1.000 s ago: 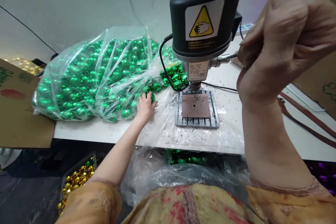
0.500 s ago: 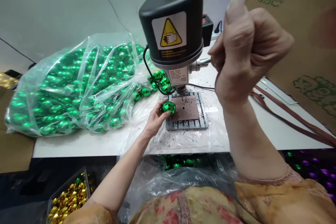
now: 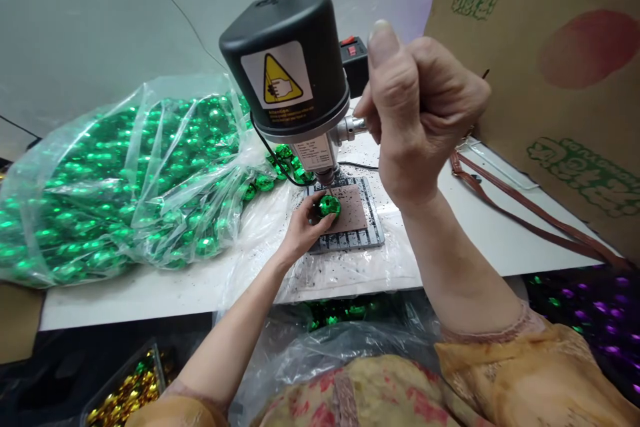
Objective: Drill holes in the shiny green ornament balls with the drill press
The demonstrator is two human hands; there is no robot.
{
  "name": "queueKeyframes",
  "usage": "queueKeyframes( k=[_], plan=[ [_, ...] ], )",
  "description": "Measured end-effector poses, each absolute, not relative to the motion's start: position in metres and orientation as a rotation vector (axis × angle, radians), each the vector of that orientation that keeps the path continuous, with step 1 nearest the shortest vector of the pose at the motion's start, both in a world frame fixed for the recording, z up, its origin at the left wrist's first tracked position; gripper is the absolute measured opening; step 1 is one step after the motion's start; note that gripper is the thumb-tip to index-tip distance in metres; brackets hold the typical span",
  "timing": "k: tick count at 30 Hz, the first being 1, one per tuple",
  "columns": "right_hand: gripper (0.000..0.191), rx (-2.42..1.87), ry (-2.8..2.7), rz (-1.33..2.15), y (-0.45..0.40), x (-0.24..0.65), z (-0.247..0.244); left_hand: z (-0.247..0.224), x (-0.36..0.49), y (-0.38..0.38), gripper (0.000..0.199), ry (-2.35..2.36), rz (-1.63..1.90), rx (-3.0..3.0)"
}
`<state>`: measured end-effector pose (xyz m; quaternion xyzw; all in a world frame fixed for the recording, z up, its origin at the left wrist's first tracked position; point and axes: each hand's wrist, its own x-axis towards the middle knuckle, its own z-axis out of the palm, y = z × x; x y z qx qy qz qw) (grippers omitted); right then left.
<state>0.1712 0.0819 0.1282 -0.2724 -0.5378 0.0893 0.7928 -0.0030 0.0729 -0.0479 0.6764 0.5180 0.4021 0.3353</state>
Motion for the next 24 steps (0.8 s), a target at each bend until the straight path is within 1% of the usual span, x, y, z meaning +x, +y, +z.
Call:
queueKeyframes(
  k=[5, 9, 12, 15, 19, 24],
  plan=[
    [0.038, -0.558, -1.146, 0.204, 0.084, 0.17, 0.129, -0.049, 0.009, 0.074, 0.051, 1.461, 1.086, 1.943],
    [0.037, -0.431, -1.12, 0.205, 0.085, 0.17, 0.13, -0.057, 0.019, 0.072, 0.052, 1.533, 1.174, 1.89],
    [0.037, -0.46, -1.137, 0.207, 0.084, 0.17, 0.13, -0.064, 0.021, 0.071, 0.052, 1.477, 1.199, 1.838],
    [0.04, -0.521, -1.156, 0.209, 0.083, 0.171, 0.127, -0.067, 0.019, 0.072, 0.052, 1.436, 1.201, 1.824],
    [0.043, -0.487, -1.131, 0.136, 0.085, 0.17, 0.112, -0.066, 0.019, 0.071, 0.052, 1.438, 1.204, 1.842],
    [0.052, -0.575, -1.087, 0.074, 0.088, 0.166, 0.094, -0.062, 0.022, 0.069, 0.05, 1.46, 1.197, 1.835]
  ],
)
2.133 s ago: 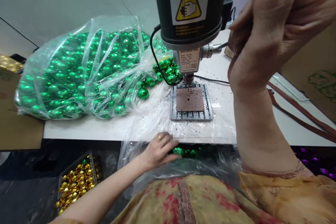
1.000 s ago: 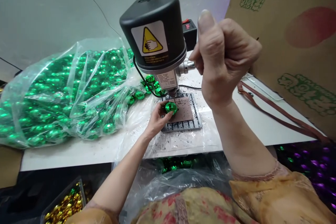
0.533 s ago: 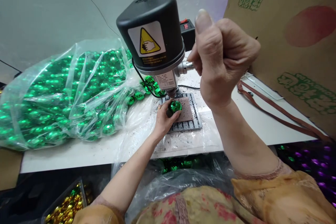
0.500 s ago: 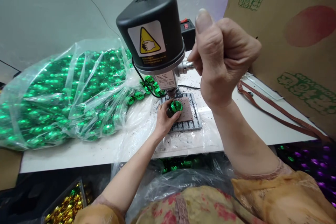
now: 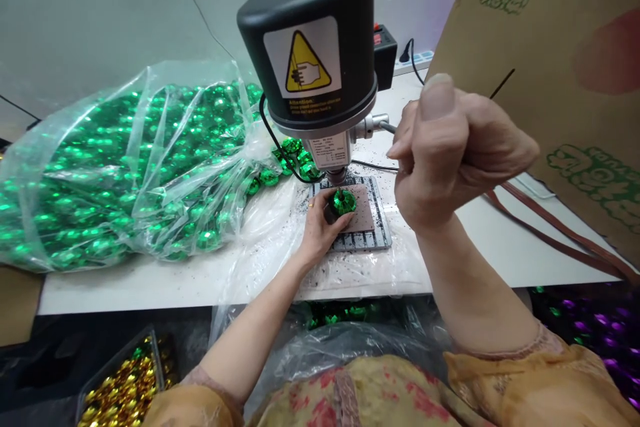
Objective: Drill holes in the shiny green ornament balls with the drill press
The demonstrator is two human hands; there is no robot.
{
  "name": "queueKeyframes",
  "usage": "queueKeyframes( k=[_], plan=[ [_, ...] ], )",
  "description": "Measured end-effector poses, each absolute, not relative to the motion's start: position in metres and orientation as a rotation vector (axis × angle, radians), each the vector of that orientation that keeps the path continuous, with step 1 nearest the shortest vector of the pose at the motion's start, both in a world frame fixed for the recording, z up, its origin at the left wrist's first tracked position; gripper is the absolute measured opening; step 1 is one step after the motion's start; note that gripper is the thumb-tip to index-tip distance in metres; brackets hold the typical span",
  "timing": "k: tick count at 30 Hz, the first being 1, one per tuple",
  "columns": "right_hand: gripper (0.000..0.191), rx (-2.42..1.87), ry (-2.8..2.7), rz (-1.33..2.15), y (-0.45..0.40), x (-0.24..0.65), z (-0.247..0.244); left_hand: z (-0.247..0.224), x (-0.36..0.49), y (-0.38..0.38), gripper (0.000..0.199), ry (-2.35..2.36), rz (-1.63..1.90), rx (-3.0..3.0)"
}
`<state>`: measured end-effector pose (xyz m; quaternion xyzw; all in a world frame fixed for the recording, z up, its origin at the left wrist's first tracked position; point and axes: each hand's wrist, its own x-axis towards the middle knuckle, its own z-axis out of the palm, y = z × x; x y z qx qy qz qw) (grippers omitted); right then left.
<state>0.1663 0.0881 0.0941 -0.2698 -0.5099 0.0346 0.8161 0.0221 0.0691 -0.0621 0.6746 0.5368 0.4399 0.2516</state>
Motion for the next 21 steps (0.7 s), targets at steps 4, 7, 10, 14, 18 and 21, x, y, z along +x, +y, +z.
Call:
queueKeyframes(
  k=[4, 7, 10, 14, 18, 21],
  plan=[
    [0.055, -0.501, -1.065, 0.084, 0.089, 0.166, 0.09, -0.061, 0.023, 0.069, 0.049, 1.461, 1.214, 1.838],
    [0.055, -0.425, -1.067, 0.076, 0.09, 0.167, 0.088, -0.063, 0.022, 0.069, 0.05, 1.459, 1.221, 1.845],
    [0.053, -0.392, -1.075, 0.04, 0.09, 0.169, 0.085, -0.065, 0.022, 0.069, 0.05, 1.457, 1.23, 1.848],
    [0.052, -0.388, -1.092, 0.003, 0.088, 0.17, 0.076, -0.064, 0.022, 0.068, 0.047, 1.461, 1.233, 1.87],
    [0.054, -0.37, -1.088, -0.006, 0.088, 0.17, 0.072, -0.063, 0.023, 0.067, 0.046, 1.469, 1.229, 1.892],
    [0.054, -0.341, -1.098, -0.003, 0.089, 0.169, 0.071, -0.063, 0.023, 0.068, 0.047, 1.463, 1.237, 1.876]
  ],
)
